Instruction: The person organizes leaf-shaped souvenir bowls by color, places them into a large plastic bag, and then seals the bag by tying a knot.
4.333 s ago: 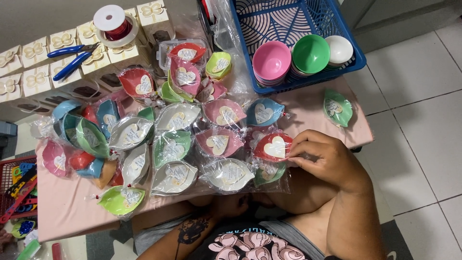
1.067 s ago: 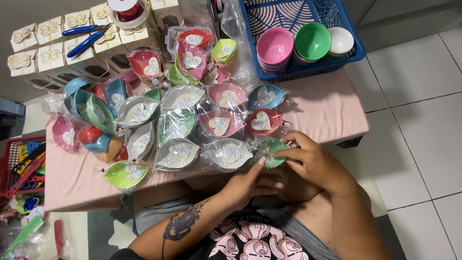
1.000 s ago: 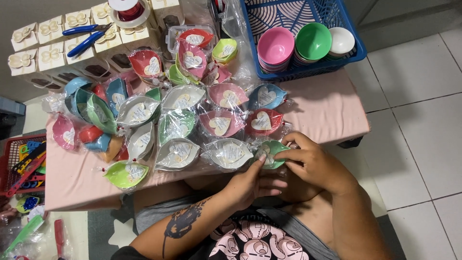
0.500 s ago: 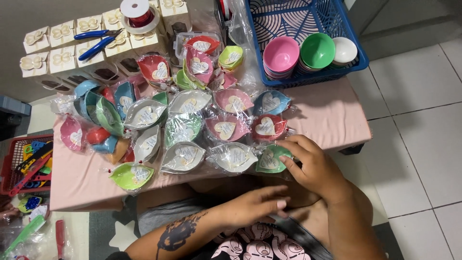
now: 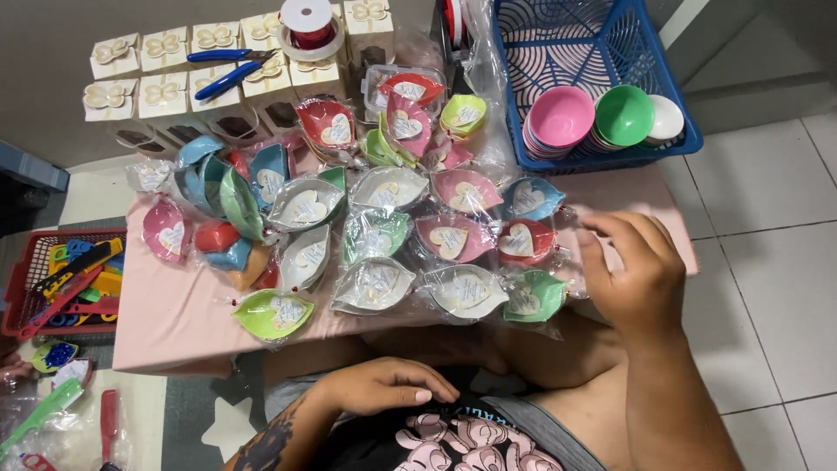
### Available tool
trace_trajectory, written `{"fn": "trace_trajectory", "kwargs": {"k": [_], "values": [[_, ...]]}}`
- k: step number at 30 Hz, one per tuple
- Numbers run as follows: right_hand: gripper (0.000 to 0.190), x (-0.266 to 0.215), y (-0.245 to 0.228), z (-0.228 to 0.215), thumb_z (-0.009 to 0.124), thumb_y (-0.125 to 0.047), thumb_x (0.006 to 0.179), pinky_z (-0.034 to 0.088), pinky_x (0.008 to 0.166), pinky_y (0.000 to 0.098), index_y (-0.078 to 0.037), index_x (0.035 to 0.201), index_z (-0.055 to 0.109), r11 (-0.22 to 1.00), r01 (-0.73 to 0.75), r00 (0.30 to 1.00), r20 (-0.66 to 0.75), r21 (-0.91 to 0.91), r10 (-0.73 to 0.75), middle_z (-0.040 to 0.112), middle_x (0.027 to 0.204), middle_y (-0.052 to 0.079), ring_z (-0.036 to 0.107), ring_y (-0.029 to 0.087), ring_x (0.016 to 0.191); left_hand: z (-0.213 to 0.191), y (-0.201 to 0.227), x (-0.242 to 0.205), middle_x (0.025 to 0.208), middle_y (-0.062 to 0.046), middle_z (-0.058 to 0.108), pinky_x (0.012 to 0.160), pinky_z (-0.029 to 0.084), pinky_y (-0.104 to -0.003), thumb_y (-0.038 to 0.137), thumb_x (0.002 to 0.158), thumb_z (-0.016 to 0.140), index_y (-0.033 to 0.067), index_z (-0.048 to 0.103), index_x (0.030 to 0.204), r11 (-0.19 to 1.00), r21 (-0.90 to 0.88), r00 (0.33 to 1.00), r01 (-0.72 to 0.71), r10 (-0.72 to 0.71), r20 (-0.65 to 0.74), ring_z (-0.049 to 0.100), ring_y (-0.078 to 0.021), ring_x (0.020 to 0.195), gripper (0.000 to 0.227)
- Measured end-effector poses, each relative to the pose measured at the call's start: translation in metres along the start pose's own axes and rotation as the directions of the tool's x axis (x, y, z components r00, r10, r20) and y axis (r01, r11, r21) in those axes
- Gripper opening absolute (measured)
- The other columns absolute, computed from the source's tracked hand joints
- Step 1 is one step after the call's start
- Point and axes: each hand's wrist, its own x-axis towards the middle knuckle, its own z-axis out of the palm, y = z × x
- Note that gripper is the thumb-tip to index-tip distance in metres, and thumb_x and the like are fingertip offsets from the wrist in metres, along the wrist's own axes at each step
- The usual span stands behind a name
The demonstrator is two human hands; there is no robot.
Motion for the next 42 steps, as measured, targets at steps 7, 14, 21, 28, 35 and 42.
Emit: {"fn": "trace_trajectory", "kwargs": {"k": [7, 14, 21, 28, 35, 42], "values": [[0.043, 0.115, -0.008, 0.089, 0.078, -0.017, 0.091, 0.055, 0.073, 0.0412, -0.002, 0.130, 0.069, 0.997, 0.071, 0.965, 0.254, -0.020, -0.063, 0.071, 0.111, 0.015, 0.068, 0.030, 0.082, -0.020, -0.137, 0.048, 0.172, -0.001, 0.032, 0.123, 0.037, -0.049, 0.074, 0.094, 0.031, 0.0279, 0.037, 0.163, 0.765, 0.236, 0.796, 0.599, -0.602, -0.066, 0.039, -0.0277, 0.153, 0.083], [0.059, 0.197, -0.007, 0.182, 0.077, -0.053, 0.086, 0.062, 0.071, 0.0537, -0.002, 0.117, 0.074, 0.864, 0.003, 0.710, 0.610, -0.503, 0.352, 0.074, 0.106, 0.023, 0.074, 0.040, 0.086, -0.034, -0.168, 0.057, 0.134, -0.009, 0.070, 0.082, 0.058, -0.029, 0.043, 0.107, 0.053, 0.0125, 0.060, 0.148, 0.713, -0.532, 0.837, 0.457, -0.547, -0.014, 0.070, -0.0197, 0.106, 0.051], [0.064, 0.197, 0.015, 0.215, 0.088, -0.046, 0.075, 0.058, 0.096, 0.0559, -0.003, 0.122, 0.077, 0.861, -0.037, 0.502, 0.736, -0.507, 0.454, 0.078, 0.115, 0.024, 0.072, 0.044, 0.116, -0.046, -0.182, 0.054, 0.134, -0.010, 0.070, 0.084, 0.056, -0.030, 0.046, 0.108, 0.051, 0.0172, 0.056, 0.152, 0.688, -0.564, 0.837, 0.457, -0.547, 0.010, 0.069, -0.0210, 0.108, 0.053], [0.053, 0.175, 0.010, 0.180, 0.086, -0.034, 0.077, 0.063, 0.077, 0.0629, 0.001, 0.115, 0.074, 0.912, -0.062, 0.712, 0.622, -0.406, 0.326, 0.067, 0.105, 0.031, 0.073, 0.055, 0.099, -0.041, -0.178, 0.061, 0.136, -0.010, 0.069, 0.087, 0.055, -0.031, 0.046, 0.109, 0.049, 0.0185, 0.054, 0.155, 0.681, -0.566, 0.836, 0.464, -0.549, 0.024, 0.069, -0.0217, 0.111, 0.054], [0.040, 0.126, -0.034, 0.073, 0.087, -0.009, 0.070, 0.055, 0.092, 0.0456, -0.004, 0.105, 0.068, 0.980, 0.199, 0.937, 0.295, -0.012, -0.187, 0.058, 0.132, 0.015, 0.063, 0.036, 0.109, -0.036, -0.158, 0.056, 0.138, -0.012, 0.069, 0.084, 0.056, -0.030, 0.050, 0.106, 0.050, 0.0257, 0.048, 0.162, 0.661, -0.586, 0.822, 0.469, -0.569, 0.017, 0.068, -0.0225, 0.112, 0.060], [0.043, 0.066, -0.002, -0.012, 0.088, -0.007, 0.074, 0.055, 0.099, 0.0430, -0.001, 0.113, 0.071, 0.999, 0.042, 0.972, 0.234, -0.033, -0.033, 0.059, 0.144, 0.019, 0.066, 0.035, 0.116, -0.037, -0.156, 0.057, 0.138, -0.013, 0.068, 0.083, 0.057, -0.032, 0.042, 0.108, 0.050, 0.0209, 0.053, 0.158, 0.556, -0.696, 0.792, 0.454, -0.609, 0.030, 0.066, -0.0234, 0.113, 0.054]]}}
